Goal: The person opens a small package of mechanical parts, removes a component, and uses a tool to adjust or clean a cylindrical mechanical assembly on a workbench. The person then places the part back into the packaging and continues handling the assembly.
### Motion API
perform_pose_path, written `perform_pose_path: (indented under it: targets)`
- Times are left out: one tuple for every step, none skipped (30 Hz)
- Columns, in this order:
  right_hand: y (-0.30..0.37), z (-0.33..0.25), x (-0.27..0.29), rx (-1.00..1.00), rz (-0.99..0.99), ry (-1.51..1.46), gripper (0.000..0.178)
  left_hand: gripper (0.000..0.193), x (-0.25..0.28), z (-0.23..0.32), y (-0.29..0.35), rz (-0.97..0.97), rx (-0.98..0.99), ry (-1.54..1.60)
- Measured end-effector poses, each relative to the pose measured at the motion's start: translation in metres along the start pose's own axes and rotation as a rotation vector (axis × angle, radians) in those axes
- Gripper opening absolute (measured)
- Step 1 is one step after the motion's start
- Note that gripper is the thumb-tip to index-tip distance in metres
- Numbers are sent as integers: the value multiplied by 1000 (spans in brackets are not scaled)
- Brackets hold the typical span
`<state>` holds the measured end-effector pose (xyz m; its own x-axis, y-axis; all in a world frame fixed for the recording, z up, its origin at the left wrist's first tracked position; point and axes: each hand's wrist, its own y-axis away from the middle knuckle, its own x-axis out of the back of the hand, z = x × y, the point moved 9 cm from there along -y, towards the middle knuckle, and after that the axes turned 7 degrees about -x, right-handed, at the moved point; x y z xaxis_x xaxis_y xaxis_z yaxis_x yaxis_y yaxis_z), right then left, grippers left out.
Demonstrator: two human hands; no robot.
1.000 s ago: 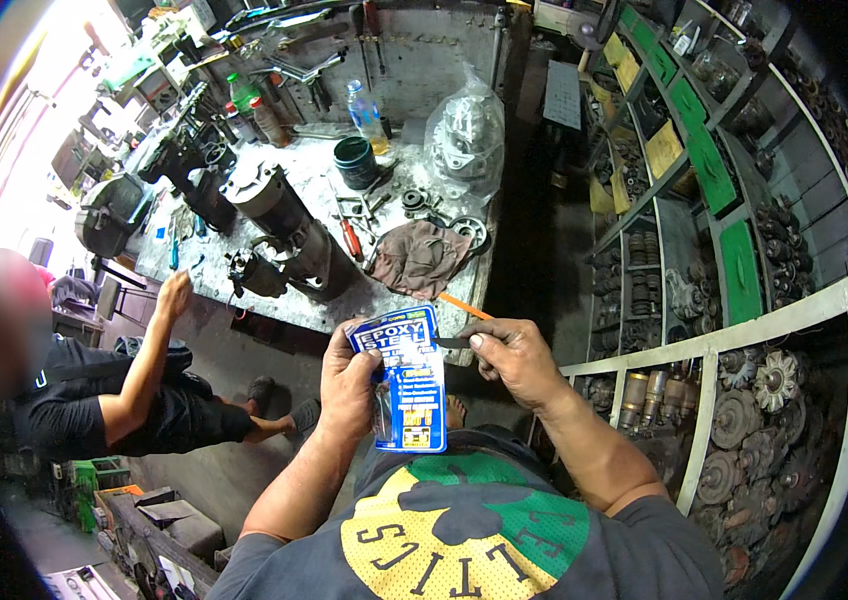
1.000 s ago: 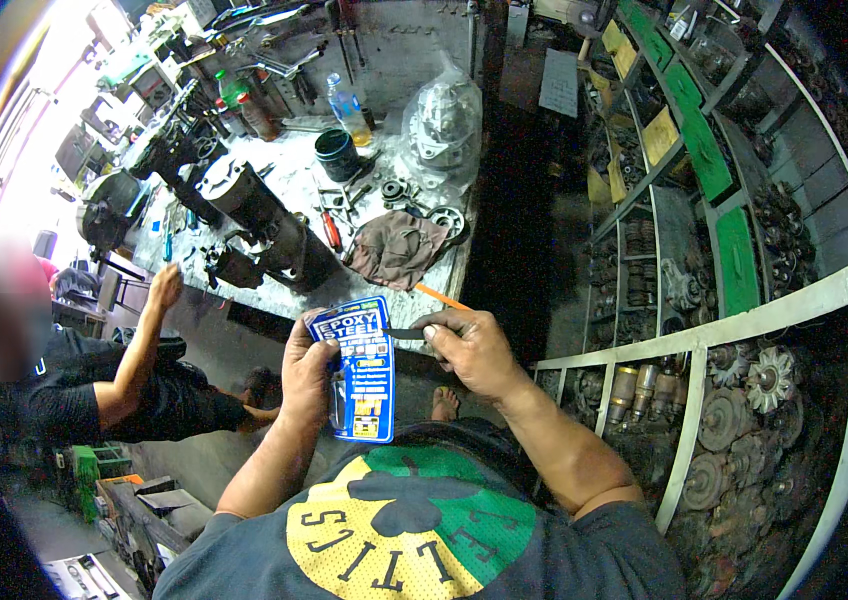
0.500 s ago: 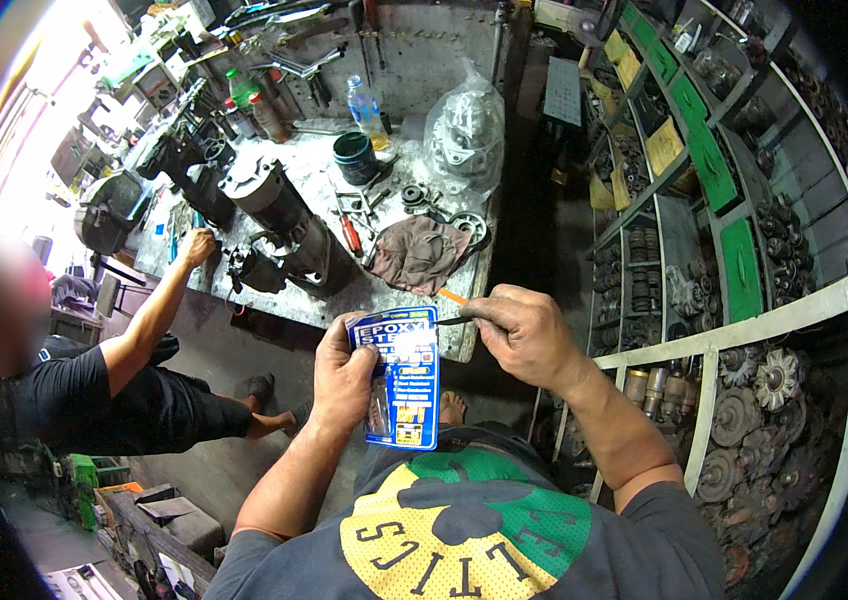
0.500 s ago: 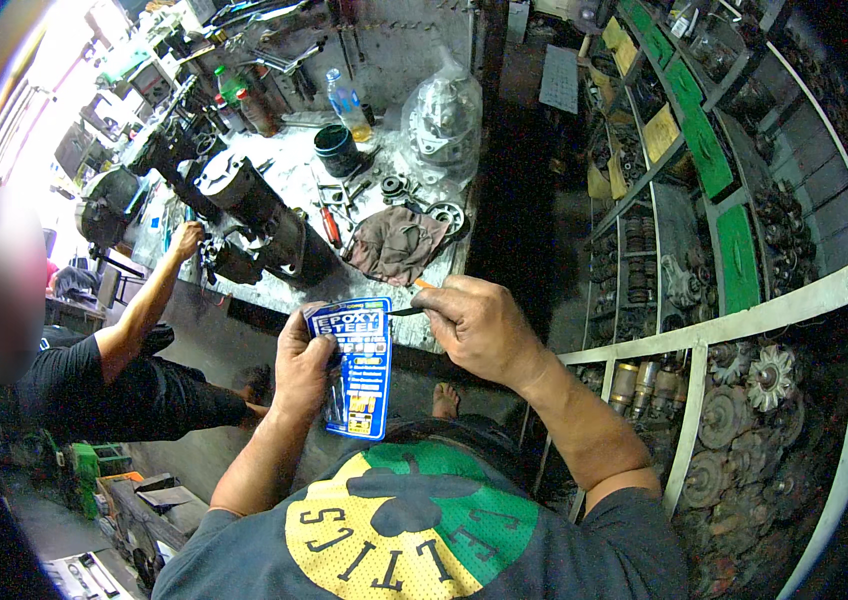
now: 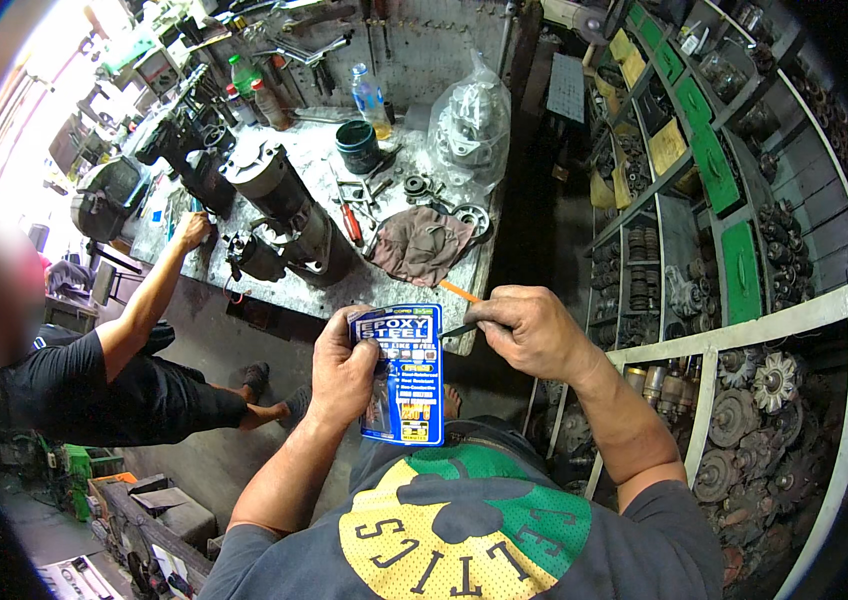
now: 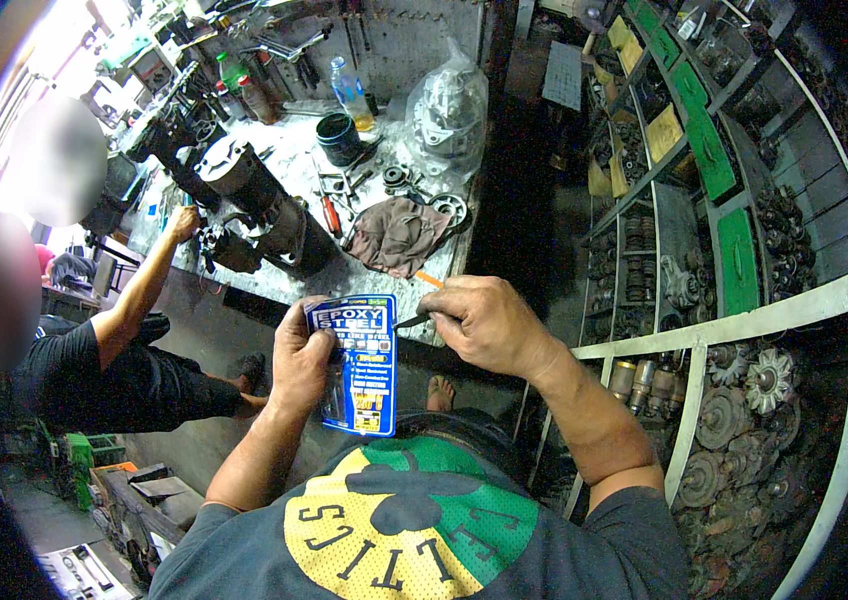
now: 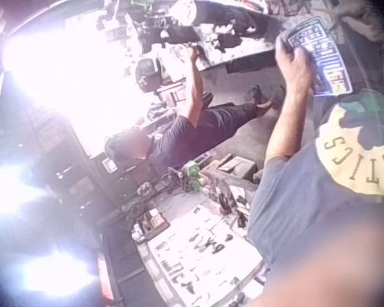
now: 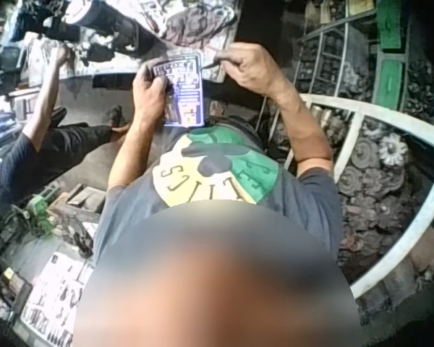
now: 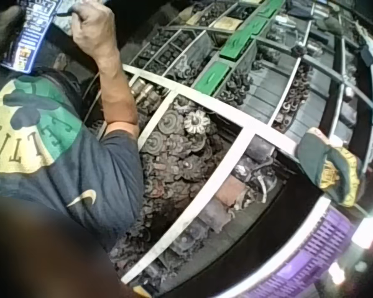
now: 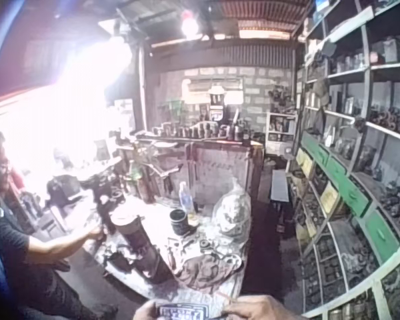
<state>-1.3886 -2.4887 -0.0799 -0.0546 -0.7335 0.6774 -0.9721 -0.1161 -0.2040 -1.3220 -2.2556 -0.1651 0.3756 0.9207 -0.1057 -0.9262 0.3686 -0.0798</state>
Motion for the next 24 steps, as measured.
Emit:
perform_pose_path:
  targets:
    - [1, 2, -2, -16, -21, -23, 15, 36, 1, -1, 0, 7, 2, -10]
    - [1, 3, -5, -32, -43, -45, 15, 36, 1, 0, 0, 4, -6, 0]
    - [2, 5, -8, -48, -64, -68, 14, 36, 2, -1, -1, 4, -10, 6]
    - [3, 9, -10, -112, -70, -177, 16, 37, 4, -1, -2, 8, -22, 7]
    - [4, 12, -13, -170, -80, -286, 17, 37, 8, -4, -2, 23, -2, 4]
    - [4, 13, -19, -217, -97, -395, 18, 37, 13, -7, -2, 51, 5, -4]
    - [3, 14, -22, -267, -78, -506, 20, 37, 21, -8, -1, 88, 8, -15]
    - [2, 14, -28, -315, -66, -617, 22, 37, 27, -11, -1, 113, 15, 1]
    - [1, 14, -36, -370, -59, -729, 24, 36, 33, -16, 2, 121, 35, 20]
    - [-7, 7, -40, -311, -8, -780, 27, 36, 40, -20, 5, 142, 53, 16]
    - [-13, 2, -47, -293, 12, -812, 28, 35, 48, -25, 10, 162, 73, 12]
    - [-22, -2, -56, -271, 62, -845, 28, 34, 59, -33, 15, 181, 126, -14]
    - [-32, -6, -66, -248, 112, -896, 28, 32, 69, -38, 19, 204, 139, -16]
    - [-40, -11, -75, -234, 129, -849, 28, 32, 82, -41, 25, 239, 133, -3]
    - [-48, -16, -84, -217, 146, -820, 28, 33, 96, -47, 31, 277, 161, -4]
    - [-57, -20, -95, -212, 155, -825, 27, 34, 110, -51, 35, 313, 166, 4]
    - [-67, -22, -106, -223, 165, -842, 26, 35, 124, -54, 40, 341, 155, 18]
    - [-77, -25, -117, -234, 175, -860, 26, 36, 138, -61, 44, 372, 179, 59]
    - [-87, -27, -127, -249, 187, -885, 26, 35, 151, -66, 47, 404, 188, 121]
    - [-96, -30, -136, -258, 195, -890, 26, 35, 166, -70, 52, 431, 205, 100]
    - [-105, -32, -145, -274, 204, -902, 26, 35, 180, -77, 57, 463, 257, 78]
    - [-113, -35, -154, -291, 211, -921, 26, 34, 192, -80, 60, 469, 243, 78]
    - [-120, -39, -160, -282, 232, -870, 26, 34, 203, -86, 61, 494, 250, 142]
    - [-126, -44, -166, -277, 249, -826, 26, 34, 217, -89, 64, 501, 255, 101]
